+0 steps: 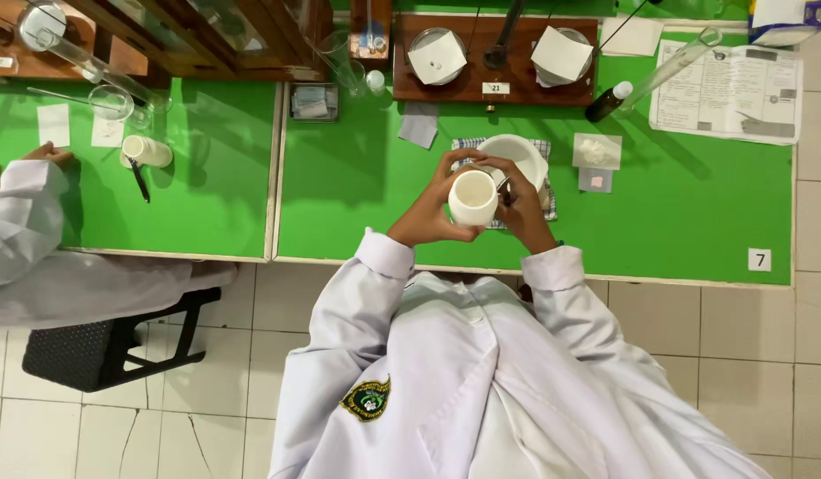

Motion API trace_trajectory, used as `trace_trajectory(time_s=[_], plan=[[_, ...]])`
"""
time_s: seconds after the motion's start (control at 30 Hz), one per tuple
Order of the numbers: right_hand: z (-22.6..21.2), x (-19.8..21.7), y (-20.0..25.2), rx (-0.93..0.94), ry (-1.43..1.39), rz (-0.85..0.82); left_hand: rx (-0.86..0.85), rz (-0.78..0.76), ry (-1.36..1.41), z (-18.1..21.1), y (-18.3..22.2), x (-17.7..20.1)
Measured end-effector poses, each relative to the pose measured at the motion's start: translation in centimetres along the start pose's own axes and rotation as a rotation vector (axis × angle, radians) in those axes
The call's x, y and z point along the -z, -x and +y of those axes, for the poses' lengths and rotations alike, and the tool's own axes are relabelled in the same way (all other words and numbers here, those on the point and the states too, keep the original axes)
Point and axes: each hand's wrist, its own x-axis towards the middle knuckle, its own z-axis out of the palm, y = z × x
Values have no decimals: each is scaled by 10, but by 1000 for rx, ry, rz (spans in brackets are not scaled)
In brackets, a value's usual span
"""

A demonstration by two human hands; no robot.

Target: The person transfers white powder from a bottle into a mortar with a spoon, then weighs the powder using a balance scale and places it onto small paper slips.

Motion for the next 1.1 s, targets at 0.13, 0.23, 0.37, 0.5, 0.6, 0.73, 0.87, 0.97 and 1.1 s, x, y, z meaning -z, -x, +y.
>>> trace_trajectory(time_s=[0.13,0.23,0.37,0.5,0.6,0.73,0.87,0.97,1.1], plan=[[7,-5,-2,55,-40,-35,14,10,12,-4,3,-2],[17,-6,-1,61,-51,-61,24,38,30,-12,5,-2],[42,-2,1,-18,5,-7,66,102,66,-18,10,-6],[49,0,3,-54,0,8,95,148,69,-26,13,-9],[25,-4,4,-44,13,-3,146,159,91,-26,12,-9],[2,1,6,-71,47,3,145,190,46,-32,11,-6],[13,27,13,-140,55,148,151,237,-9,-22,5,-1],[-15,38,12,-200,20,234,146,269,-45,-17,-3,3],[-54,56,11,-124,184,219,125,339,-61,-6,-14,7]])
